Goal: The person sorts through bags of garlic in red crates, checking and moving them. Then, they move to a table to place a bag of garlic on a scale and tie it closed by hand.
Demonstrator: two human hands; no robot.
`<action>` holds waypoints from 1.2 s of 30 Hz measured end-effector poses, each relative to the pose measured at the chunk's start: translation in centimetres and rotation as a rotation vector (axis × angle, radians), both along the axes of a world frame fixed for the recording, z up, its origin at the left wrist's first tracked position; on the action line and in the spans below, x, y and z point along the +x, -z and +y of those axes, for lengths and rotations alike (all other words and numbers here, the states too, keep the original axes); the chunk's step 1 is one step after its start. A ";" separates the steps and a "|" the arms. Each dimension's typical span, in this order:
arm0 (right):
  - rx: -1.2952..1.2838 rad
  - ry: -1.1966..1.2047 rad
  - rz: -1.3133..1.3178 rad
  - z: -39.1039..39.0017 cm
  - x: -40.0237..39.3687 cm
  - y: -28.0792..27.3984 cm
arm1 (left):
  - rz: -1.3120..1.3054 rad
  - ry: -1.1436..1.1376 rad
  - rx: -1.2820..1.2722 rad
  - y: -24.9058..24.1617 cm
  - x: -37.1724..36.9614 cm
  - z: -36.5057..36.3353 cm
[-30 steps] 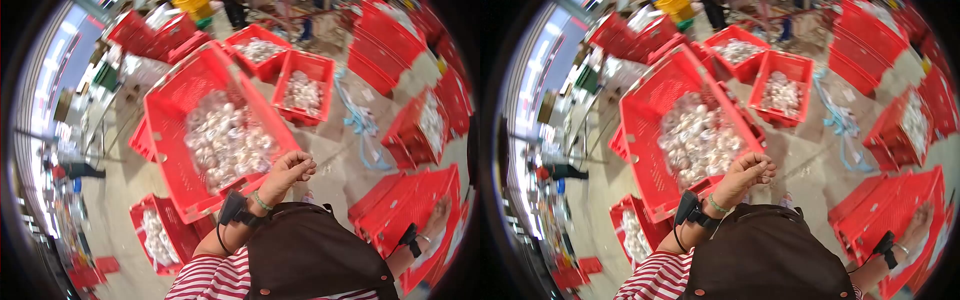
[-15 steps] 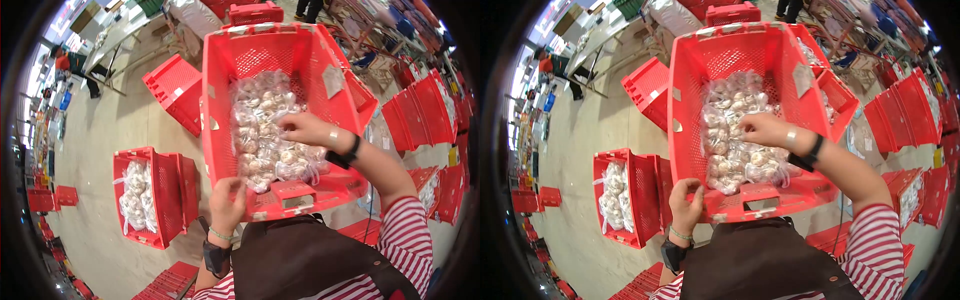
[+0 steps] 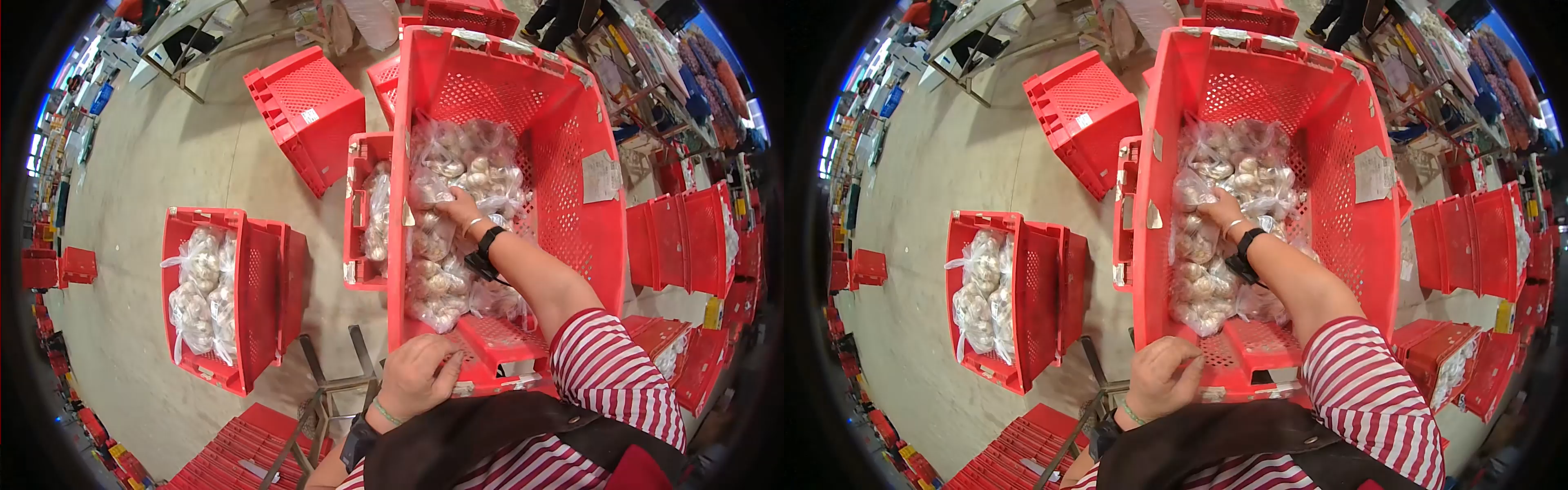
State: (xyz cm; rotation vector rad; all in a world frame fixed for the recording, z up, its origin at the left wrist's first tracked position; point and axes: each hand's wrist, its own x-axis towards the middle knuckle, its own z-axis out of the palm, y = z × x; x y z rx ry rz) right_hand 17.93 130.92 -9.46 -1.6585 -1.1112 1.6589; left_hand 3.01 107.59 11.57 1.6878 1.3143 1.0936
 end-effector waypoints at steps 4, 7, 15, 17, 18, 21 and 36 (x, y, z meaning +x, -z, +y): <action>0.047 0.013 0.128 -1.8 0.5 -5.0 | 0.019 0.014 0.013 0.4 -0.1 -0.2; 0.180 -0.052 0.111 -3.7 2.5 -10.3 | -0.019 -0.012 -0.006 0.1 0.1 -0.2; 1.104 -0.405 -0.076 -17.7 12.2 -32.9 | -1.265 0.375 -0.804 -5.2 6.2 0.9; 1.236 -0.577 -0.096 -21.4 14.1 -34.4 | -1.292 0.272 -0.866 -6.9 8.6 0.0; 1.264 -0.638 -0.077 -23.1 14.7 -34.3 | -1.364 0.400 -0.878 -6.6 9.8 -0.3; 1.346 -0.664 -0.308 -28.8 17.2 -33.4 | -1.329 0.458 -1.082 -5.9 12.5 -2.3; 0.461 0.844 0.703 -42.5 24.8 -28.9 | -0.950 1.056 -1.330 -1.1 21.4 -6.8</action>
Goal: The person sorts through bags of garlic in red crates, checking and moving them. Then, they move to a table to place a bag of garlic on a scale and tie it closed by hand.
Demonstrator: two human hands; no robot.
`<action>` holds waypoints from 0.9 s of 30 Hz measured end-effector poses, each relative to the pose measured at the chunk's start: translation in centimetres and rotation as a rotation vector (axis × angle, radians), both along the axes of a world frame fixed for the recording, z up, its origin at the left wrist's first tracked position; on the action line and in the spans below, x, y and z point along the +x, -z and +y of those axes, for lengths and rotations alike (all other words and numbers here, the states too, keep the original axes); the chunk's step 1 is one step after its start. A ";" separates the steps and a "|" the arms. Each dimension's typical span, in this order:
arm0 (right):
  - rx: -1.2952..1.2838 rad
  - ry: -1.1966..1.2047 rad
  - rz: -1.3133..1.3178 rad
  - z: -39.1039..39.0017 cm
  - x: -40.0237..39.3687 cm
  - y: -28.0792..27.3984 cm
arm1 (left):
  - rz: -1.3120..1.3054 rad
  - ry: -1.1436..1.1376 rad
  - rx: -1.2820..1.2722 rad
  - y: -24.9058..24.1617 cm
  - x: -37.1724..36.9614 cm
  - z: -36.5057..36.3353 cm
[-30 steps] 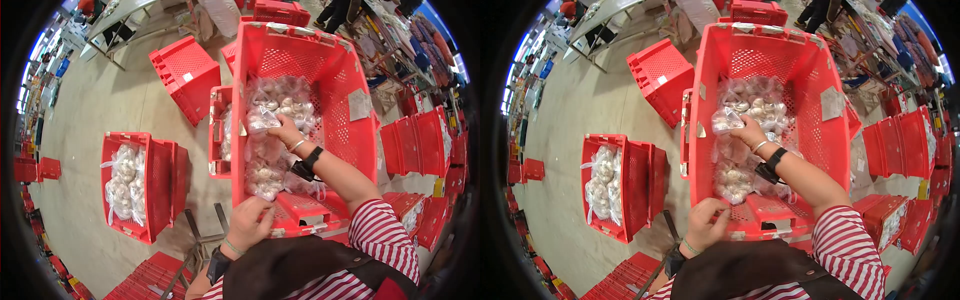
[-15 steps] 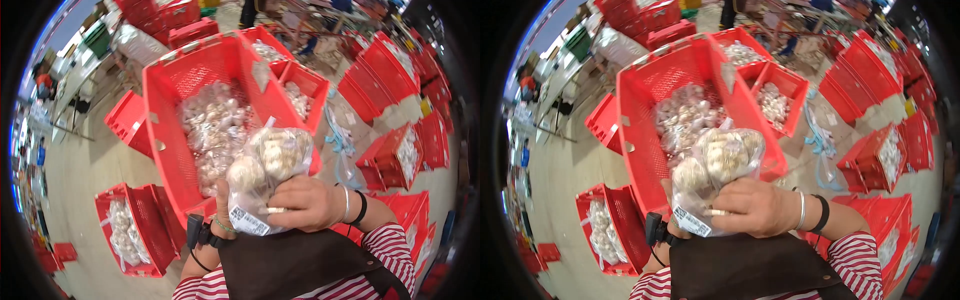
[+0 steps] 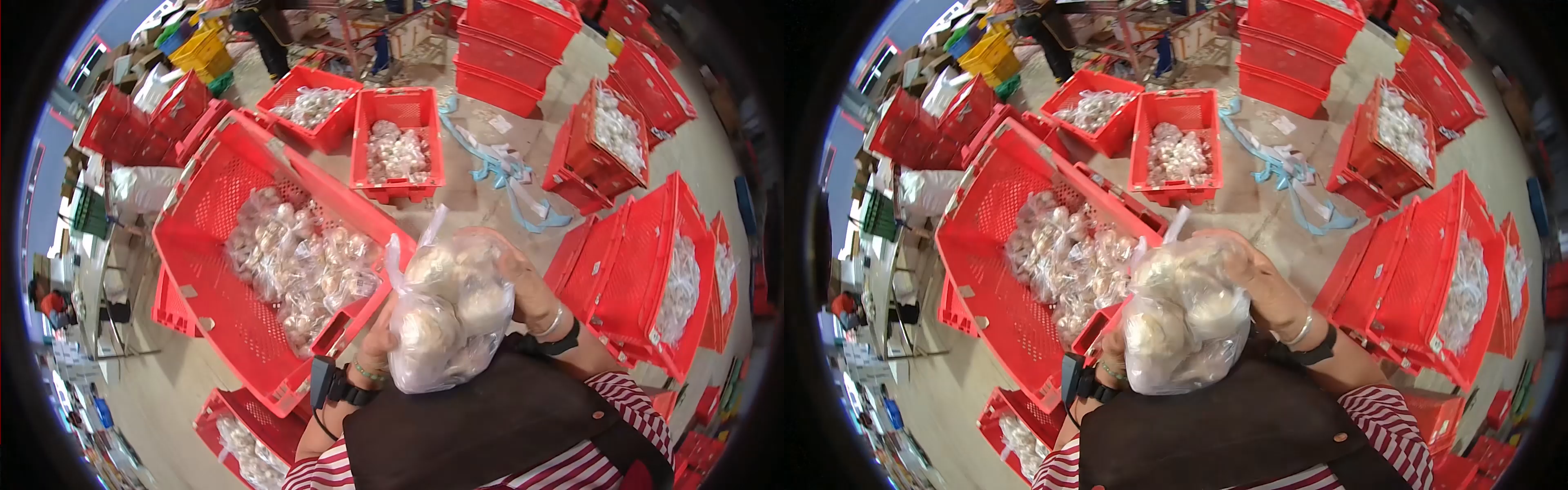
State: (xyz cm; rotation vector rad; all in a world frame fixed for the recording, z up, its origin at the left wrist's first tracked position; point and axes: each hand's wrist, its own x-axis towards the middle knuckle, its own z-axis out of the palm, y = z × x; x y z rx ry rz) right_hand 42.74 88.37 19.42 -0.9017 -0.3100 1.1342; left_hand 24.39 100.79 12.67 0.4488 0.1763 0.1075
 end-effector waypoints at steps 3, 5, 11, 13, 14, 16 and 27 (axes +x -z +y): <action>-0.053 -0.022 -0.155 -1.2 0.3 -0.3 | 0.176 -0.022 0.191 -4.2 2.1 -0.3; 0.010 -0.036 -0.121 -2.0 0.3 0.7 | 0.160 0.005 0.301 -3.3 2.3 -0.1; 0.219 -0.049 -0.290 -3.3 -0.6 0.7 | 0.112 0.025 0.475 -3.5 2.2 -0.4; 0.251 -0.061 -0.293 -3.7 -0.6 0.8 | 0.112 0.025 0.491 -2.8 1.7 -0.5; 0.282 -0.083 -0.295 -3.8 -0.6 0.8 | 0.101 -0.006 0.487 -2.3 1.5 -0.5; 0.270 -0.075 -0.253 -3.9 -0.6 1.2 | 0.087 -0.036 0.483 -2.1 1.2 -0.7; -0.067 -0.059 -0.147 -2.9 -2.1 2.2 | 0.206 -0.142 0.399 -3.1 0.9 -1.6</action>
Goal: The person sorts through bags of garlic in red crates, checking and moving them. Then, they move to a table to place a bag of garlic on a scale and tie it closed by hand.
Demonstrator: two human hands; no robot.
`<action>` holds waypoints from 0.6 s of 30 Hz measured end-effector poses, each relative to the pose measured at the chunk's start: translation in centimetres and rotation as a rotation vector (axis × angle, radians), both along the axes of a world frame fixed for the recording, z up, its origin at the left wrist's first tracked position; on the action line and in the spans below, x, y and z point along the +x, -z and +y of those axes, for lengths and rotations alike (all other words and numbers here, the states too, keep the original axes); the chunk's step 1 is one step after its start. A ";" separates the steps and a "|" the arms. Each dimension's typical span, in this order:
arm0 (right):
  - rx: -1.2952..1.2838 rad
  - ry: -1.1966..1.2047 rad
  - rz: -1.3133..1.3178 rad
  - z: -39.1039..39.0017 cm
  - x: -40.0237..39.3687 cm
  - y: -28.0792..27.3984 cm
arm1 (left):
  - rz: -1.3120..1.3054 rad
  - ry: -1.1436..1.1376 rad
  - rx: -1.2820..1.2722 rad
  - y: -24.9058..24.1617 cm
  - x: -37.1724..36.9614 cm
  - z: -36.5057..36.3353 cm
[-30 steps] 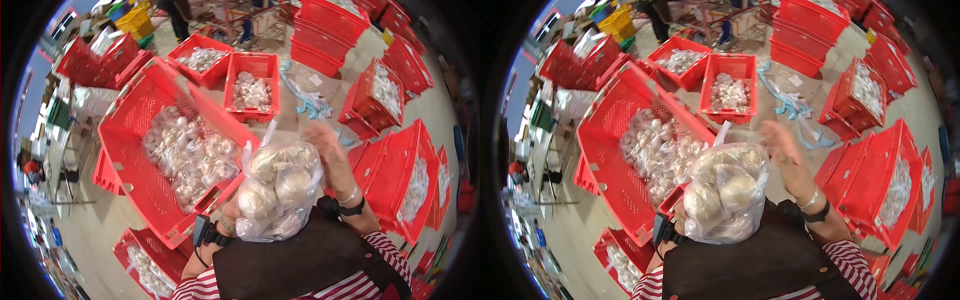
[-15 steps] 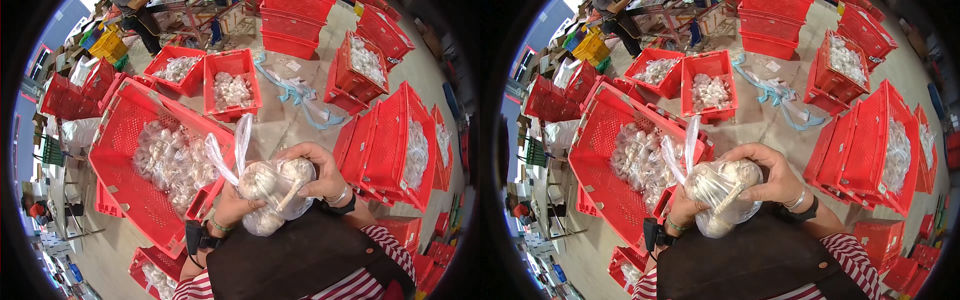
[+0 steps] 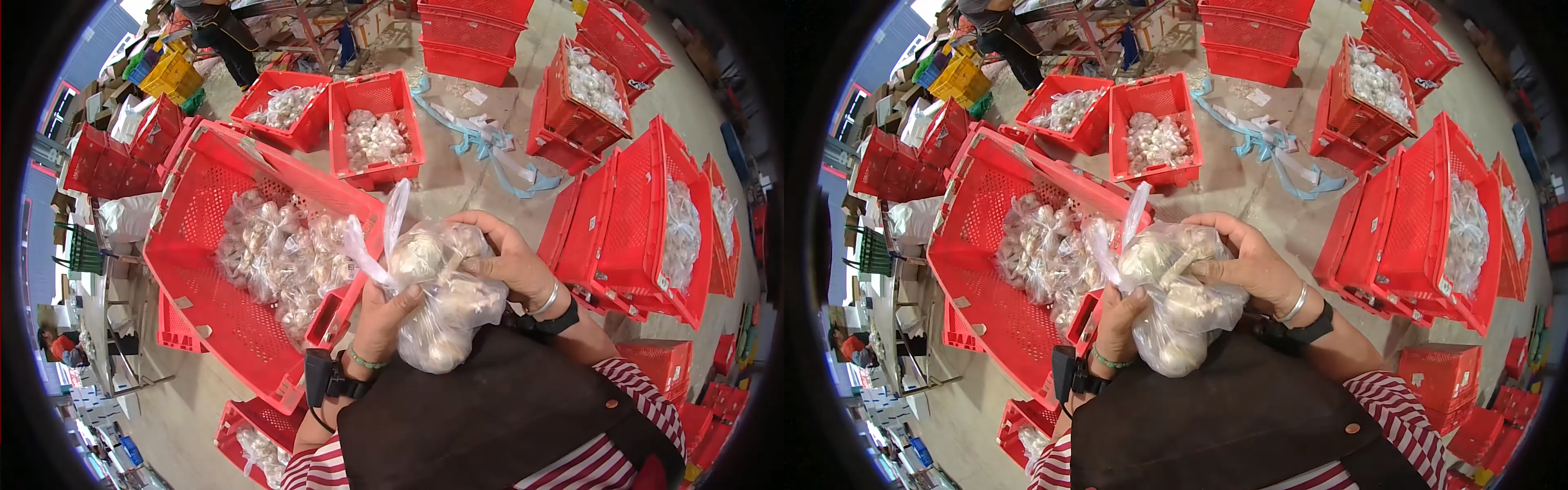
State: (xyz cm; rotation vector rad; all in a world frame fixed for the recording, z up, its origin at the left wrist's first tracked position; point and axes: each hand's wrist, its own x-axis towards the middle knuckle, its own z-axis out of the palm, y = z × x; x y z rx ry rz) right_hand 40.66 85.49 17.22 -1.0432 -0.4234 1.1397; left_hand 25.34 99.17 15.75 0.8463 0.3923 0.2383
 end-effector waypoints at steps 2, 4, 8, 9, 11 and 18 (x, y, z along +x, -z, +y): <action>0.020 0.006 0.033 0.2 -0.2 0.0 | -0.107 0.039 -0.030 0.2 0.2 0.3; -0.043 0.022 0.160 0.5 -0.3 0.6 | -0.047 0.028 -0.031 0.2 0.4 0.4; -0.042 0.081 0.453 1.0 -0.3 1.5 | 0.039 -0.006 -0.203 0.3 0.8 0.6; 0.021 0.059 0.298 1.0 -0.6 2.0 | 0.002 0.077 -0.179 0.7 0.7 1.0; 0.046 0.036 0.060 1.1 -1.4 1.9 | 0.014 0.084 -0.205 0.5 0.8 1.1; 0.009 0.032 0.477 1.5 0.7 1.6 | -0.173 0.258 -0.139 1.9 -0.6 1.3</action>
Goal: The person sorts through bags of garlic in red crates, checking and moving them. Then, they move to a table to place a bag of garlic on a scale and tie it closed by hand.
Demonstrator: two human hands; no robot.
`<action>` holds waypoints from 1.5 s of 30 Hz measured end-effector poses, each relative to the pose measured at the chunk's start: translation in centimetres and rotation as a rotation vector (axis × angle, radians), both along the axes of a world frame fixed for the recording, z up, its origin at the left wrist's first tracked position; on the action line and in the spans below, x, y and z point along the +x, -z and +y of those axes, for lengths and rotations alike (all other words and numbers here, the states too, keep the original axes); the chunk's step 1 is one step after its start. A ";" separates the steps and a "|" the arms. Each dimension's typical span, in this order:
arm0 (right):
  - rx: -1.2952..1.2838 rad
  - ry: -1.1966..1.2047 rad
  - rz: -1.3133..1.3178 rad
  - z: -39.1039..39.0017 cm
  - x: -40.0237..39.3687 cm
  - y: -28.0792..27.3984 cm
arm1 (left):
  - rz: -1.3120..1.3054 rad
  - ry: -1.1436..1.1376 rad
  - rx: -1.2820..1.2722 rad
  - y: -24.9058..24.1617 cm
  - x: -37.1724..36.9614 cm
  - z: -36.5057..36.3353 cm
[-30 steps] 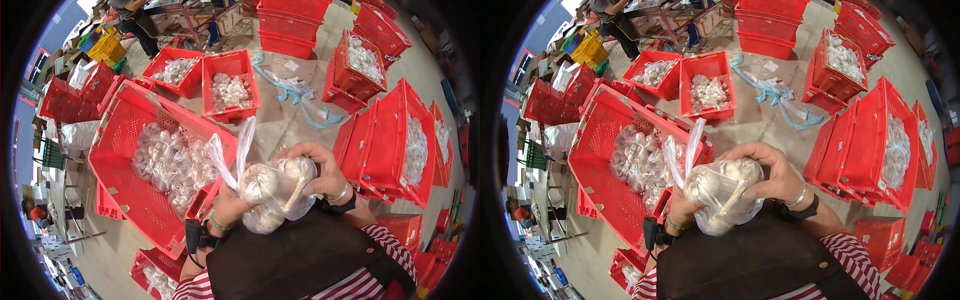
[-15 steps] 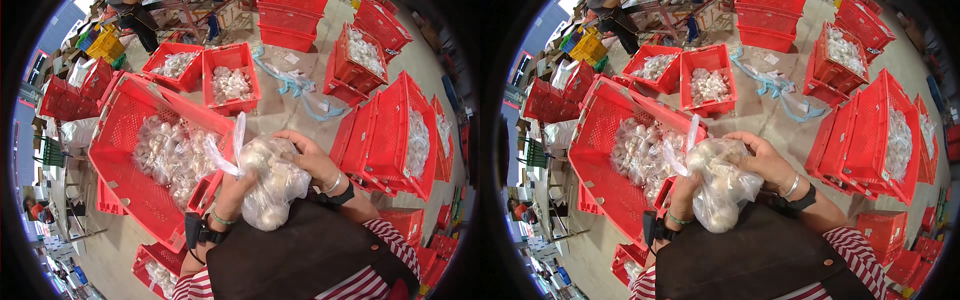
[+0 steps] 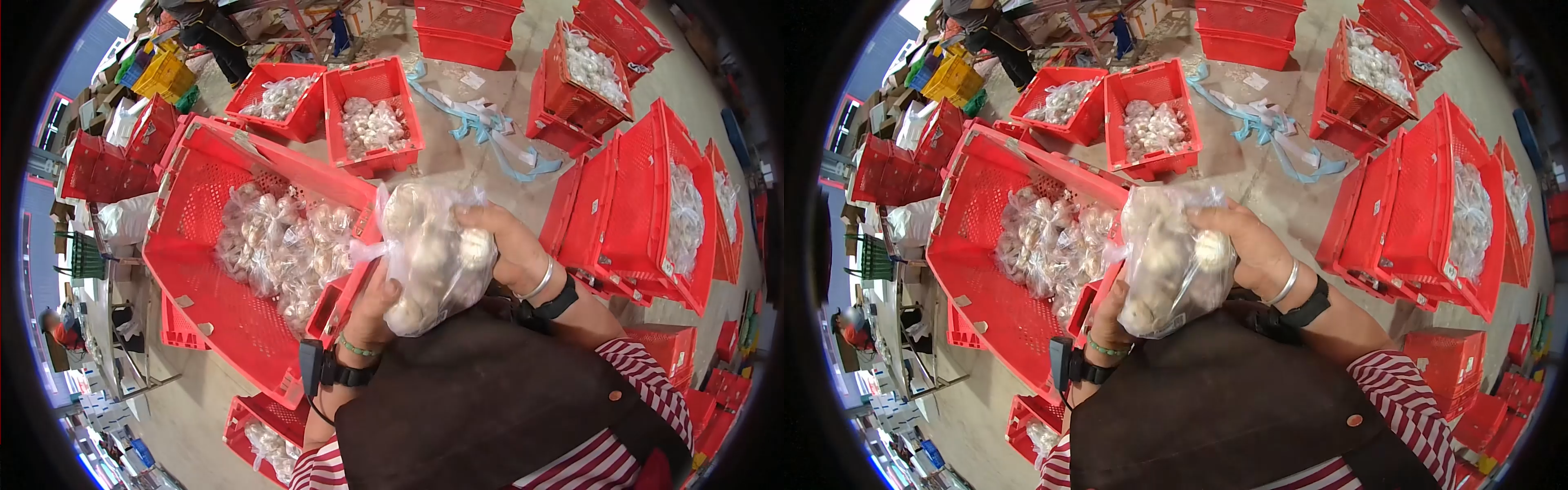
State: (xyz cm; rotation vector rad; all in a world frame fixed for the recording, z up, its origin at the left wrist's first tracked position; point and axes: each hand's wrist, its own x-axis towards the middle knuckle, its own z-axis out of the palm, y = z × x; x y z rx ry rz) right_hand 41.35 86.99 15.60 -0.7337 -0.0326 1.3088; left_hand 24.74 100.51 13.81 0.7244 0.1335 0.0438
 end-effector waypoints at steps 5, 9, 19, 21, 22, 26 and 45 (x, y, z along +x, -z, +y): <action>0.075 0.186 -0.043 -0.1 -0.6 -0.2 | 0.214 -0.136 -0.050 0.2 0.3 -0.2; 0.144 0.061 -0.254 -0.2 -0.7 0.4 | 0.139 -0.137 -0.360 3.2 0.1 0.5; -0.063 0.183 -0.220 0.3 -1.1 -0.1 | 0.078 -0.149 -0.614 0.5 0.1 -0.3; -0.062 0.283 -0.103 0.3 -0.9 0.0 | 0.001 -0.123 -0.552 0.7 -0.5 -0.4; -0.065 0.288 -0.102 0.3 -0.8 0.0 | 0.003 -0.118 -0.554 1.1 -0.6 -0.6; 0.019 0.307 -0.110 0.0 -0.7 0.1 | 0.271 -0.196 -0.076 0.4 0.5 -1.2; -0.079 0.138 -0.138 -1.3 -1.1 2.1 | 0.367 -0.104 -0.178 0.5 1.2 -1.2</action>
